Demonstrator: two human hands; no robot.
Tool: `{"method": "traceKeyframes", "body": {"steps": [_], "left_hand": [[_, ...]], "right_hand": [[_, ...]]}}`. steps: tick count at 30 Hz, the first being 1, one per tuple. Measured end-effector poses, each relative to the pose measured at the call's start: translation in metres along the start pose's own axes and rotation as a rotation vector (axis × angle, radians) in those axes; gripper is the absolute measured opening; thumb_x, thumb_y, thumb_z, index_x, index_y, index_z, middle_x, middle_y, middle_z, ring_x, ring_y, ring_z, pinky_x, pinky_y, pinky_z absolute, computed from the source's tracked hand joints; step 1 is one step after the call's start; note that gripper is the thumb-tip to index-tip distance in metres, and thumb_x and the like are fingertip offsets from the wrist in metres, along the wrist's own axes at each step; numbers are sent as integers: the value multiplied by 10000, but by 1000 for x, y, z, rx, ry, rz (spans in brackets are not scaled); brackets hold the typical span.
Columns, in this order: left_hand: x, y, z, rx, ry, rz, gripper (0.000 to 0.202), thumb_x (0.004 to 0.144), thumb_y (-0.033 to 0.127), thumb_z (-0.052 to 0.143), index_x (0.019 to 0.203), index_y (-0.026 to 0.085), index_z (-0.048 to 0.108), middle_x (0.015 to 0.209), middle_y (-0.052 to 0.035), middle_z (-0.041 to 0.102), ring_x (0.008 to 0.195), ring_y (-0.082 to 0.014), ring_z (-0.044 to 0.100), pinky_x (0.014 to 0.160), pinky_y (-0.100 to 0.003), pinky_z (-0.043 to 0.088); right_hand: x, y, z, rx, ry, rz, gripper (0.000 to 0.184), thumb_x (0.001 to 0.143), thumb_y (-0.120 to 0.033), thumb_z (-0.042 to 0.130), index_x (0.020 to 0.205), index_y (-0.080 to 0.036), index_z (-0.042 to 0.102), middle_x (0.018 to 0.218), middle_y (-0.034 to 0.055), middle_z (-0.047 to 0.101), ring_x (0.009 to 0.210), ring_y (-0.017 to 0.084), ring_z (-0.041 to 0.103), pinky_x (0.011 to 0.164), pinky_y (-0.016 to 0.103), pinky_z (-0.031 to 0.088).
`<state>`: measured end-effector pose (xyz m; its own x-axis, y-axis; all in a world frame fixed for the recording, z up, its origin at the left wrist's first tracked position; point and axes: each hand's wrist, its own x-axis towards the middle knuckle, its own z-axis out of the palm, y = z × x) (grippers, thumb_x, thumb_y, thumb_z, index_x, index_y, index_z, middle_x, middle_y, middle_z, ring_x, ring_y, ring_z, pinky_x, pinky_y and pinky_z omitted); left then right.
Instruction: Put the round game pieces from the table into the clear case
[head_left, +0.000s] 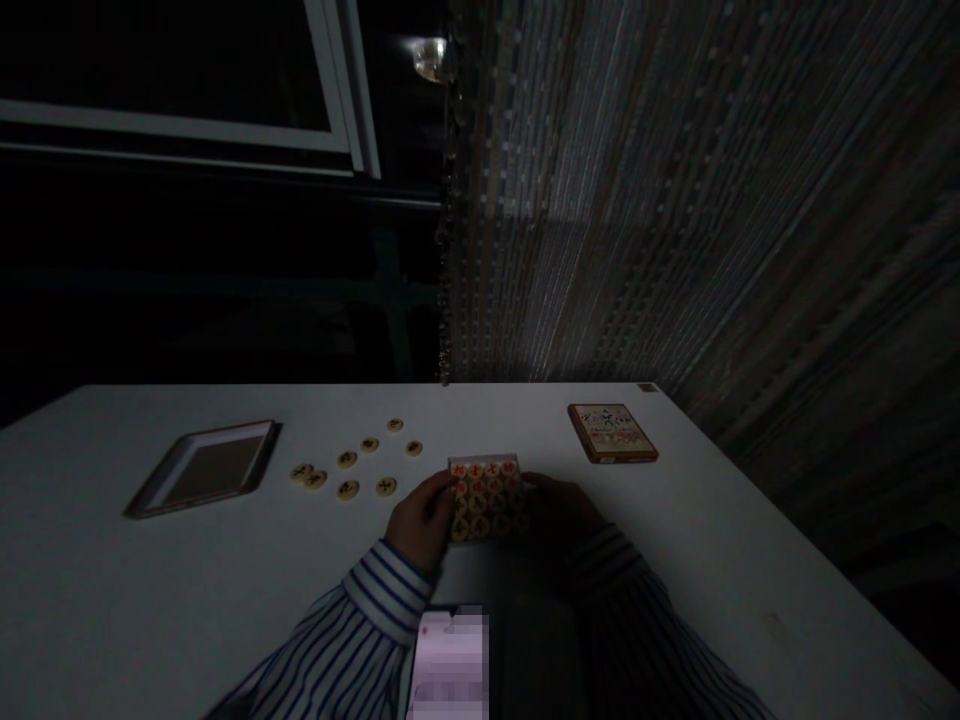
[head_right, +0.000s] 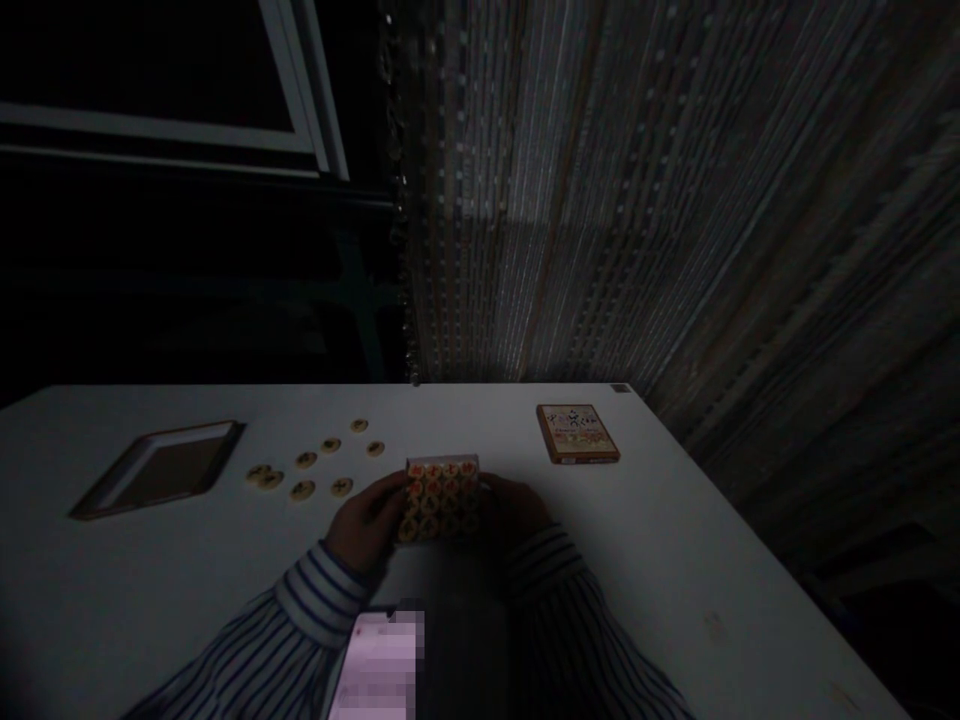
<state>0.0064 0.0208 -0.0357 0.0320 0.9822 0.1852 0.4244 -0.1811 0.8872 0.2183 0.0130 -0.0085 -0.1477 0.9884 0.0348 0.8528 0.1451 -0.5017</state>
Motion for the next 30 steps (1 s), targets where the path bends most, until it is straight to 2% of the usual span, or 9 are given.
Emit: {"method": "traceKeyframes", "body": {"steps": [8,10,15,18,21,25,30], "left_hand": [[1,1,0,36,38,40,304,722,319,477,946,173,622,1001,-64,652,951,-199,587,865,-374,450],[2,-2,0,51,74,65,298,724,304,475,944,166,620,1022,-74,641,967,-197,579,874,-369,445],[1,-6,-6,74,166,121,294,738,285,451,947,154,611,1030,-91,634,983,-194,570,886,-372,439],[-3,-5,-20,88,183,158,283,737,295,459,926,152,613,984,-95,649,936,-193,591,851,-361,463],[-8,-3,-40,132,189,173,260,747,292,458,909,168,618,916,-76,665,864,-183,612,792,-341,491],[-10,-6,-71,219,234,168,242,751,289,456,894,174,615,880,-62,665,820,-170,618,758,-319,500],[-4,-20,-107,390,320,161,233,755,296,447,864,165,607,867,-70,654,818,-178,611,759,-322,496]], "right_hand": [[6,11,7,-27,44,26,407,770,-224,338,1093,-124,562,853,90,671,717,166,615,659,268,457],[6,14,9,-9,81,1,409,760,-216,330,1078,-115,568,837,90,669,718,161,609,663,265,453],[8,19,9,110,135,26,400,726,-224,334,1018,-118,587,662,49,650,573,147,575,571,263,450],[8,22,3,213,160,26,379,729,-257,338,994,-146,585,625,16,636,567,145,572,550,262,455],[9,20,-6,277,230,29,365,742,-311,350,964,-145,587,636,24,637,578,160,582,546,279,468],[12,5,-17,292,273,-56,326,753,-345,386,937,-170,591,823,55,661,728,188,604,679,326,485],[23,-29,-17,190,163,-172,323,783,-351,380,944,-180,600,925,63,653,859,192,592,762,324,468]]}}
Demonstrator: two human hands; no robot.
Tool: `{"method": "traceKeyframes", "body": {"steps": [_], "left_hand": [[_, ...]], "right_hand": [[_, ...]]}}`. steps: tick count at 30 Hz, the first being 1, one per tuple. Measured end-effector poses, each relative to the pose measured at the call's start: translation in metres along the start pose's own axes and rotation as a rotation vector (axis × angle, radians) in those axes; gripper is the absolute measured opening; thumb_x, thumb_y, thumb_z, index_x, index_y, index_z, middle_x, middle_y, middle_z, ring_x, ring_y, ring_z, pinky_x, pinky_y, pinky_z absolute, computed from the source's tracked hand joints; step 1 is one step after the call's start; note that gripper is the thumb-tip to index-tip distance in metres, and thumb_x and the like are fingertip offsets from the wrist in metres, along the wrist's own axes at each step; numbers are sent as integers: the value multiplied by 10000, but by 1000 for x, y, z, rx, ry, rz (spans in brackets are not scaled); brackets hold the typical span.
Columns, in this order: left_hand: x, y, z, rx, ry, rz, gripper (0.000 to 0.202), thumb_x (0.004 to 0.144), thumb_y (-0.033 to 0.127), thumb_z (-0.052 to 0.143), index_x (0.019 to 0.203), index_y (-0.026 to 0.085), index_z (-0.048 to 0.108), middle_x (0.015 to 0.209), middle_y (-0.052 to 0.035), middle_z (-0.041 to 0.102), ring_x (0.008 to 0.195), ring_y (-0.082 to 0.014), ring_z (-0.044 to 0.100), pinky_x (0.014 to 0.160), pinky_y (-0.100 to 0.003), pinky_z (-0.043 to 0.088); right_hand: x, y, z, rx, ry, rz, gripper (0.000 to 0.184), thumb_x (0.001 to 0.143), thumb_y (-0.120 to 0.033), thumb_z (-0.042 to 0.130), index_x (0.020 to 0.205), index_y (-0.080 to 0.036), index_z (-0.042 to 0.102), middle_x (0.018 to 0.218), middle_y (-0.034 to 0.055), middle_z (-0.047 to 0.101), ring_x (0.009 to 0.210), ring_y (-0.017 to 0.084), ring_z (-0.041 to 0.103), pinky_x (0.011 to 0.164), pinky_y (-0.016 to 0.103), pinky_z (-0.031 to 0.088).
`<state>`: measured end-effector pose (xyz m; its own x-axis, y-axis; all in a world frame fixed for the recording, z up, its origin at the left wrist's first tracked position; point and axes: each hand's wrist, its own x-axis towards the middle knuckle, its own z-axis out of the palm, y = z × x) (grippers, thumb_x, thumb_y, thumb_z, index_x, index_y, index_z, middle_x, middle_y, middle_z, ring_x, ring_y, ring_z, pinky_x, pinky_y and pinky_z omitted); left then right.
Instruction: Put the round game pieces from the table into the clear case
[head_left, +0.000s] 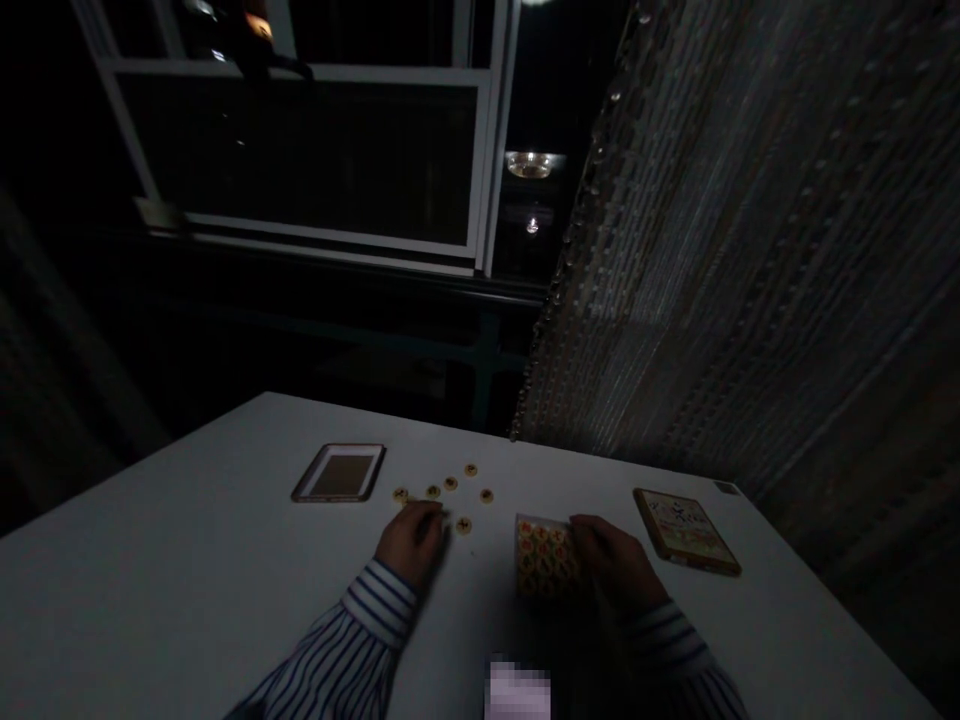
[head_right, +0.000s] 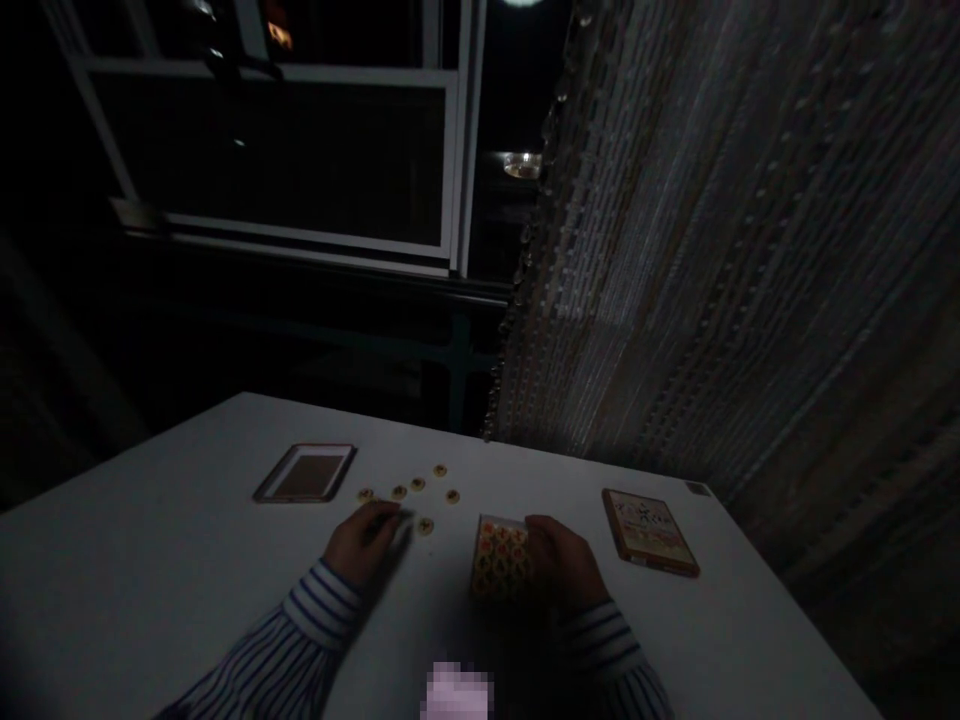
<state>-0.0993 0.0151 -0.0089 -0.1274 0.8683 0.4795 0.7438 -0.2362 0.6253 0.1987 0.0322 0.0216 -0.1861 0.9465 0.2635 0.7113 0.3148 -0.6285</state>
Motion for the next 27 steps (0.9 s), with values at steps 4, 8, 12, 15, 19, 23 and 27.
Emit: {"method": "traceKeyframes", "body": {"steps": [4,8,12,15,19,23,27], "left_hand": [[14,-22,-14,175,41,80,232,745,263,450,883,168,610,905,-89,643,871,-208,587,813,-365,465],[24,-42,-19,295,52,83,269,724,256,468,936,172,611,1014,-102,616,959,-234,554,856,-394,438],[24,-59,-12,318,57,99,291,718,283,487,959,175,609,1066,-105,591,996,-247,533,875,-418,422],[21,-69,-5,293,61,135,300,709,274,504,973,172,603,1072,-117,582,1017,-255,520,881,-425,421],[19,-82,1,300,32,173,352,718,296,514,1037,155,566,1149,-136,535,1088,-277,469,901,-447,405],[19,-90,4,316,1,179,355,743,328,499,1055,167,554,1204,-129,494,1142,-291,411,920,-473,380],[19,-88,4,308,-7,168,308,753,306,491,1032,201,568,1208,-98,490,1149,-281,396,926,-465,377]], "right_hand": [[15,-28,17,-78,-69,-100,327,799,-315,360,957,-165,604,966,74,639,902,181,577,803,314,446],[25,-62,33,-123,-142,-183,318,807,-277,353,971,-169,602,959,69,636,896,174,573,810,310,434],[32,-91,53,-185,-181,-287,318,806,-231,340,948,-146,612,915,86,640,858,170,576,791,289,428],[38,-101,72,-224,-213,-342,286,804,-211,361,933,-171,614,909,69,638,853,160,570,778,266,414],[44,-104,96,-334,-272,-364,263,798,-204,385,930,-184,611,860,64,632,826,169,567,743,269,406],[44,-100,110,-371,-293,-340,271,795,-195,388,950,-195,611,860,61,631,817,171,565,726,269,406],[41,-92,115,-353,-281,-343,277,793,-204,397,971,-198,609,870,65,623,810,182,564,724,287,412]]}}
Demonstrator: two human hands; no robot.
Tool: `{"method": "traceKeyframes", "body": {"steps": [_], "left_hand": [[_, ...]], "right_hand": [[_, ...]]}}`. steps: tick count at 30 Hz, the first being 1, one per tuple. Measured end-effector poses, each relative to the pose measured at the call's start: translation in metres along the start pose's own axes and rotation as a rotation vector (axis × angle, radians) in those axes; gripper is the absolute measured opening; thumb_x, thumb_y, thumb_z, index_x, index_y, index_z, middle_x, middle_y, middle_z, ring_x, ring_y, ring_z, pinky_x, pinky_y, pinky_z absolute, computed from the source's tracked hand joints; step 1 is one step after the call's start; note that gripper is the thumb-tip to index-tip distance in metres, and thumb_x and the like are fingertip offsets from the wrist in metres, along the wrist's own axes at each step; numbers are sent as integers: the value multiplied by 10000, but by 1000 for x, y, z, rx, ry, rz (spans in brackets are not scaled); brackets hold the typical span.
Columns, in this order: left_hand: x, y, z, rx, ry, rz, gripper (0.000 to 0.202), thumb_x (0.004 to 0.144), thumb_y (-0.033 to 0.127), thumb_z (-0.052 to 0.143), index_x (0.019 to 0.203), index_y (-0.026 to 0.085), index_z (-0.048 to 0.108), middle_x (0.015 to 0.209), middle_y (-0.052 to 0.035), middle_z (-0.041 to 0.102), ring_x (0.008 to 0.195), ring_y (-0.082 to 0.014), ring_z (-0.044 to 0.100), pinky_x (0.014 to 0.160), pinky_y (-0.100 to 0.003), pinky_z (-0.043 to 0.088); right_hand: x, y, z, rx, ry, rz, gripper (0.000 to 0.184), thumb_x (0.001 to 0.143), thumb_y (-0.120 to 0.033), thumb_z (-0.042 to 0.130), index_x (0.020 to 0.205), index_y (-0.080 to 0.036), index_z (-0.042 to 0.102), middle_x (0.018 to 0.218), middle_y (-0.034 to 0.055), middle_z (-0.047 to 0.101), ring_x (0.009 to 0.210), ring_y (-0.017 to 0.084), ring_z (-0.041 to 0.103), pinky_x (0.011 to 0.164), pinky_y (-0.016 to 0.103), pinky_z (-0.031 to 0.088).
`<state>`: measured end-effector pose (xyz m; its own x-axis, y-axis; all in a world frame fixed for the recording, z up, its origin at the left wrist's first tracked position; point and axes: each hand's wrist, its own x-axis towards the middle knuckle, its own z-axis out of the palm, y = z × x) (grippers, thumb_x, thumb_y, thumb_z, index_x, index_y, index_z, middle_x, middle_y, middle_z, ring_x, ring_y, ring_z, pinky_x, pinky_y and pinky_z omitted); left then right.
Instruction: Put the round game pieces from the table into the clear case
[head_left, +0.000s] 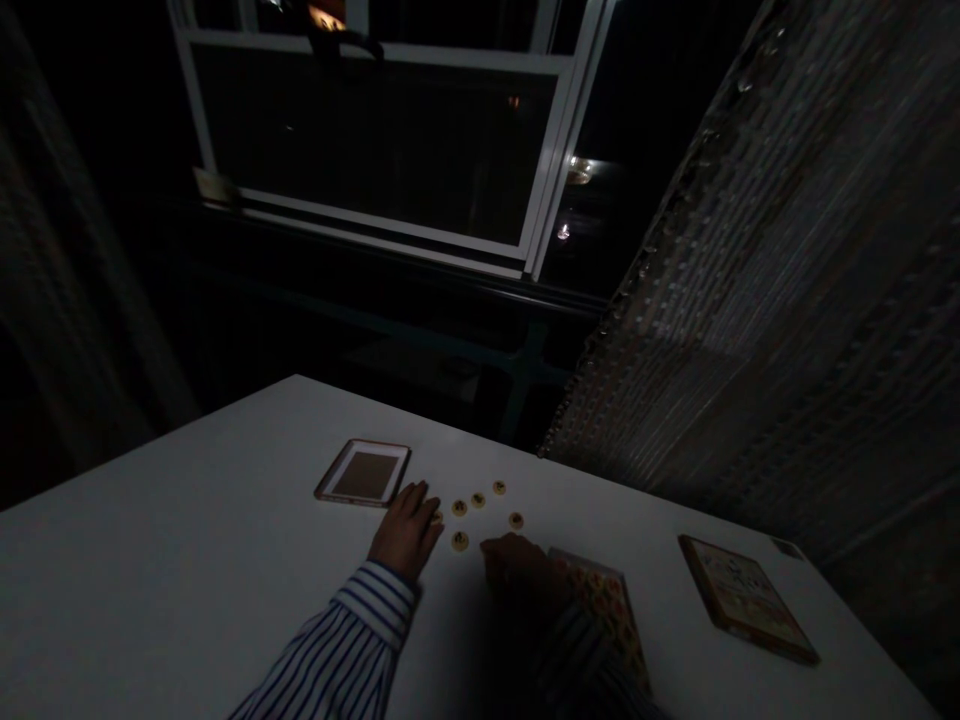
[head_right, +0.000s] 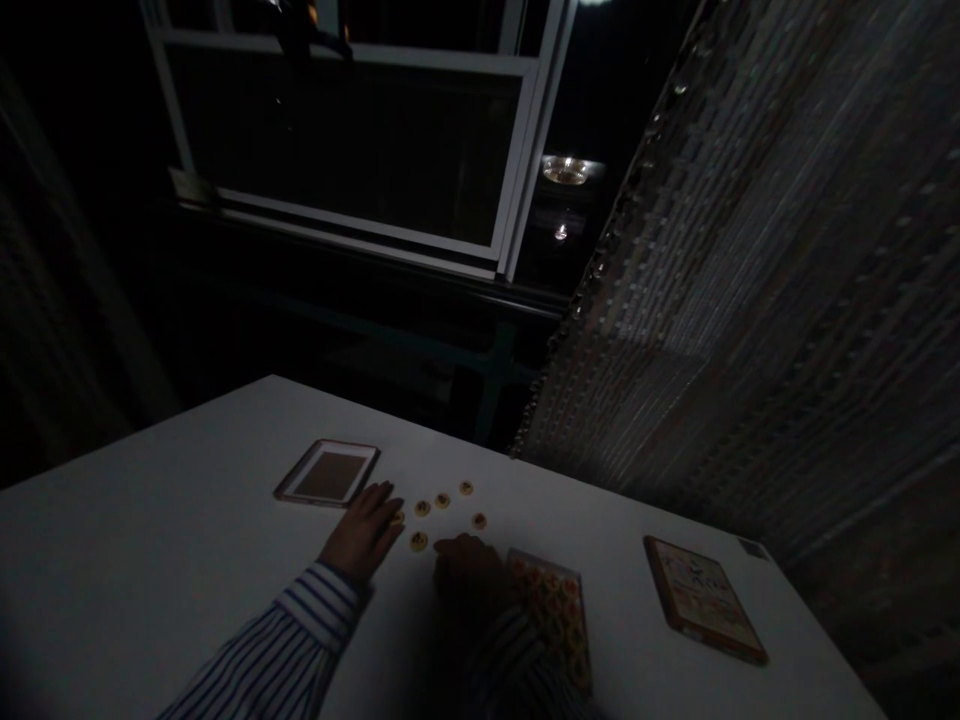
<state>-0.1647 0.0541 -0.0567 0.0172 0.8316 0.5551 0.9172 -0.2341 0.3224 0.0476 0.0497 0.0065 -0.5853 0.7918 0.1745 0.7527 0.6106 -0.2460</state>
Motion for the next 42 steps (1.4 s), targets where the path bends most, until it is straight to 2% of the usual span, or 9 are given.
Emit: {"method": "traceKeyframes", "body": {"steps": [5,11,18,24,27,33,37,42], "left_hand": [[1,5,-2,36,10,6,272,763,275,484,1001,191,585,1199,-101,491,1144,-278,390,921,-463,383],[1,4,0,82,13,62,249,783,275,462,961,179,606,1203,-119,482,1137,-282,392,904,-455,401],[2,1,-2,89,10,103,214,771,298,486,910,186,604,1165,-110,519,1103,-270,436,884,-453,420],[6,8,-9,21,50,93,276,788,319,470,969,144,583,1109,-127,565,1065,-255,474,889,-432,420],[8,15,-15,-20,64,86,301,794,314,467,1012,132,566,1064,-124,592,1036,-244,498,888,-416,420],[6,25,-24,-106,106,66,275,799,321,449,970,142,570,950,-101,629,913,-214,561,818,-378,459],[3,30,-25,-141,121,38,285,798,332,446,964,134,566,926,-101,634,872,-204,576,782,-359,475],[3,41,-24,-196,96,19,284,789,338,468,983,155,562,923,-81,638,866,-192,586,779,-335,479]], "right_hand": [[-3,2,5,34,17,-9,282,795,-191,401,987,-207,607,885,58,627,834,174,564,750,280,416],[-3,0,7,1,-26,26,293,780,-165,411,984,-214,616,893,54,640,814,173,578,745,288,432],[-7,4,14,42,85,4,284,776,-178,416,973,-216,617,890,50,644,805,165,579,763,287,434],[-7,3,13,43,110,-20,281,782,-175,403,964,-205,615,883,51,646,828,171,577,767,292,434],[-5,5,10,49,121,-42,276,779,-180,405,955,-198,617,850,57,643,788,166,579,743,285,438],[-4,9,-2,52,181,-120,264,790,-198,380,916,-170,610,785,69,628,738,158,570,689,269,444],[-9,10,-14,78,248,-110,248,781,-193,385,875,-164,613,765,70,627,722,158,568,673,268,447],[-21,18,-26,147,324,-98,259,768,-191,402,922,-158,608,828,72,635,770,160,568,719,278,449]]}}
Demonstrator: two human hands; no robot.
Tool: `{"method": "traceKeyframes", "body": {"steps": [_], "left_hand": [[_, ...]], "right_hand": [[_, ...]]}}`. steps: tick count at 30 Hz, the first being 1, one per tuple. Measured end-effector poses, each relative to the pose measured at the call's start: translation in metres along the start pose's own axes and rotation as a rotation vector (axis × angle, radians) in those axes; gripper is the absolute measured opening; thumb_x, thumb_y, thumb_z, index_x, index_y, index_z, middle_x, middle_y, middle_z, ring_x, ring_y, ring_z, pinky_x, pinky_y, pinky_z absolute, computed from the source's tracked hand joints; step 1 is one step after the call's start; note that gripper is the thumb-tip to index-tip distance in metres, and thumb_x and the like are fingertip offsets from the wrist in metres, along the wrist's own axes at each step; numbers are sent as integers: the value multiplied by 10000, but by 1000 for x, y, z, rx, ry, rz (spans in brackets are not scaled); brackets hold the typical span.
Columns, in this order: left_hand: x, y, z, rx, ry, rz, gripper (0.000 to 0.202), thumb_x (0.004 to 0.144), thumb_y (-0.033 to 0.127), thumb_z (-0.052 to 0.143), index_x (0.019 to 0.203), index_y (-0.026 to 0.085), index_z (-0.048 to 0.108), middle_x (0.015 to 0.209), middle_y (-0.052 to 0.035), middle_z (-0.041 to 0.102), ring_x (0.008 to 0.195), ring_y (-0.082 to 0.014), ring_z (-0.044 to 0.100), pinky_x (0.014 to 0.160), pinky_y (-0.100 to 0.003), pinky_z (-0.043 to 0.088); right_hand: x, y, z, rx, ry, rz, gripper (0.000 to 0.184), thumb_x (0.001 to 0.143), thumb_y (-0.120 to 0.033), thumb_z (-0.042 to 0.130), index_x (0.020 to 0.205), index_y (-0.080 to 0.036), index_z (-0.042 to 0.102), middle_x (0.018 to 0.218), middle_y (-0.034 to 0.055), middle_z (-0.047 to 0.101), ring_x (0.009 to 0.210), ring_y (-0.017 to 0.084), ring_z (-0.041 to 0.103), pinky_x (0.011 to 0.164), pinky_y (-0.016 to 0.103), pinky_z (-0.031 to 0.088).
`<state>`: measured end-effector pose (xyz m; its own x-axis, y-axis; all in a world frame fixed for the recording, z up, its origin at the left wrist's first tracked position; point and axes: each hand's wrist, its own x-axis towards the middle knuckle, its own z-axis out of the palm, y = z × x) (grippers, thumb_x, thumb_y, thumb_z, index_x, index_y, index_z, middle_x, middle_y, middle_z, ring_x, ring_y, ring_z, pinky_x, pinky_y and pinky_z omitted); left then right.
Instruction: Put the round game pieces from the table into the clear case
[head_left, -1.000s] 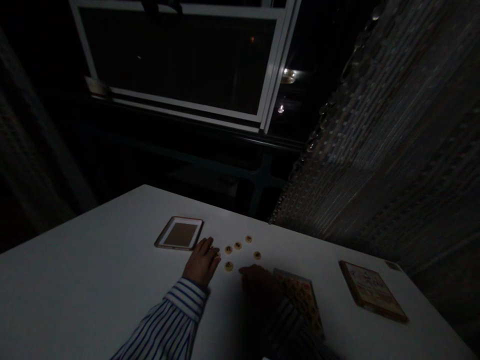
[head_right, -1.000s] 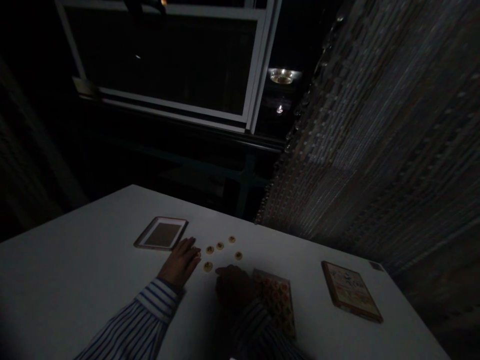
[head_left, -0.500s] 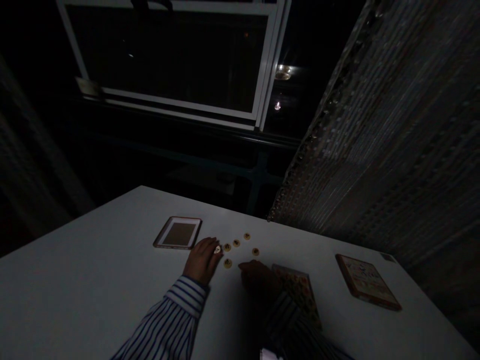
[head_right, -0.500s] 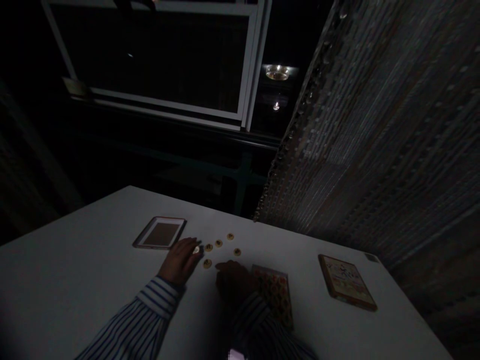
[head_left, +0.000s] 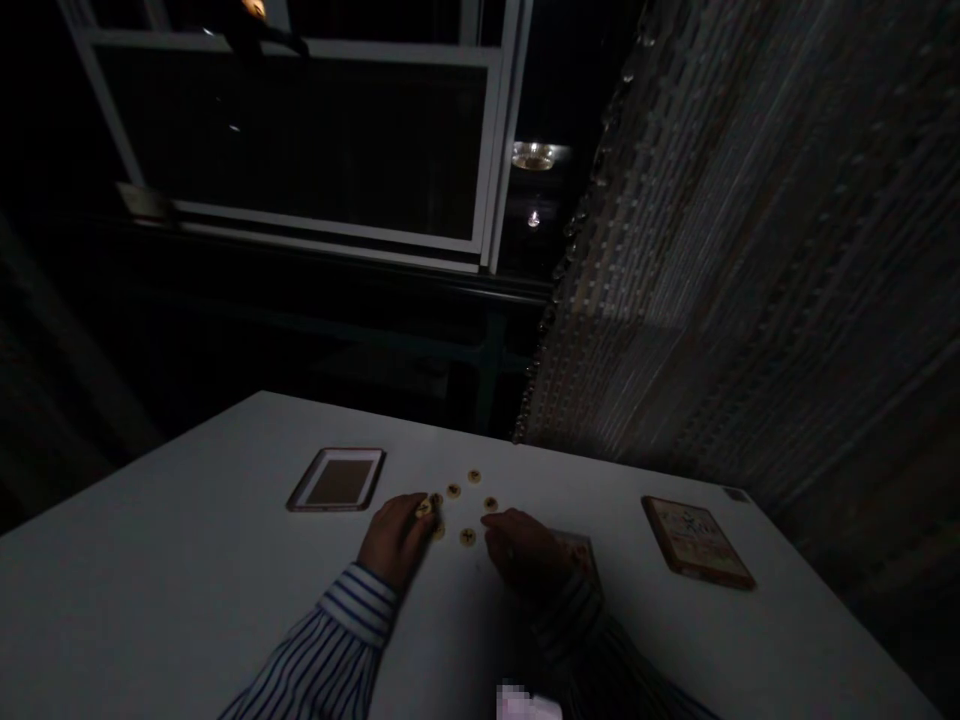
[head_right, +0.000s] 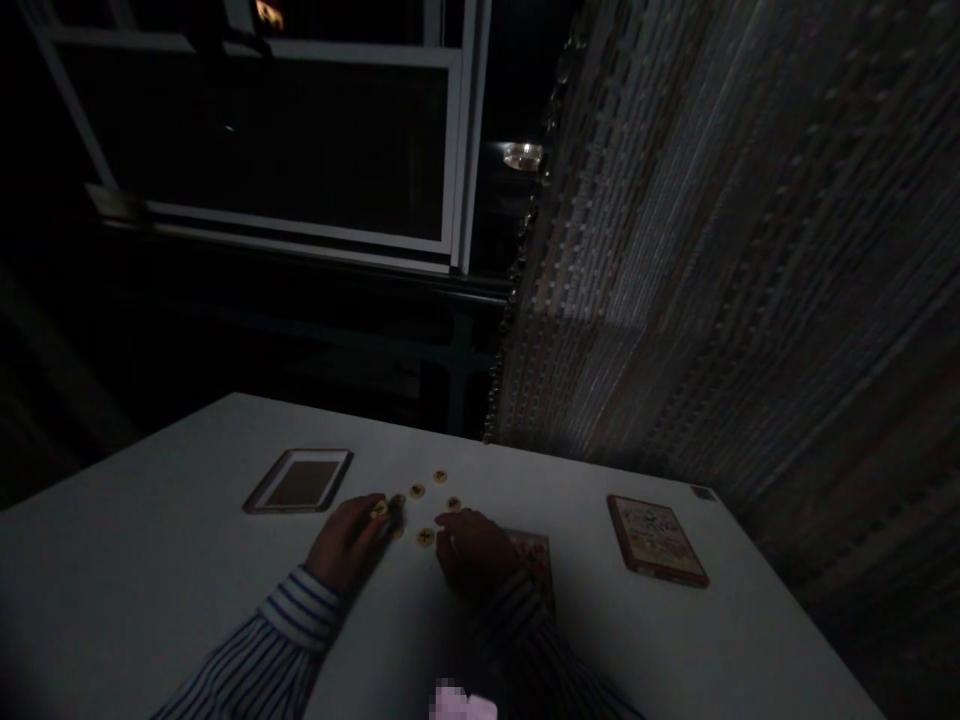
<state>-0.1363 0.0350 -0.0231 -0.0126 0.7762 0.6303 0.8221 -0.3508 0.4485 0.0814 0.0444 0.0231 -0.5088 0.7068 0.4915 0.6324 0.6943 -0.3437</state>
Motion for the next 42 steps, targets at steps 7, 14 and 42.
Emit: {"method": "traceKeyframes", "body": {"steps": [7,14,42], "left_hand": [[1,31,7,-83,-5,-32,305,780,357,478,1015,173,543,957,-71,635,889,-188,590,807,-349,470],[4,64,22,-141,-45,-15,304,765,379,499,980,175,564,925,-77,644,882,-193,597,784,-350,486],[8,129,72,-389,-235,-141,299,750,369,515,970,181,589,945,-71,648,879,-191,599,789,-345,486]], "right_hand": [[-12,8,-30,-48,-25,155,270,775,-198,398,942,-181,610,856,50,639,808,154,573,732,268,446],[-31,25,-56,-74,-103,245,279,784,-164,390,952,-156,613,869,73,642,810,154,577,738,266,456],[-88,65,-49,149,234,378,254,757,-271,450,931,-185,613,892,75,659,806,184,606,730,312,496]]}}
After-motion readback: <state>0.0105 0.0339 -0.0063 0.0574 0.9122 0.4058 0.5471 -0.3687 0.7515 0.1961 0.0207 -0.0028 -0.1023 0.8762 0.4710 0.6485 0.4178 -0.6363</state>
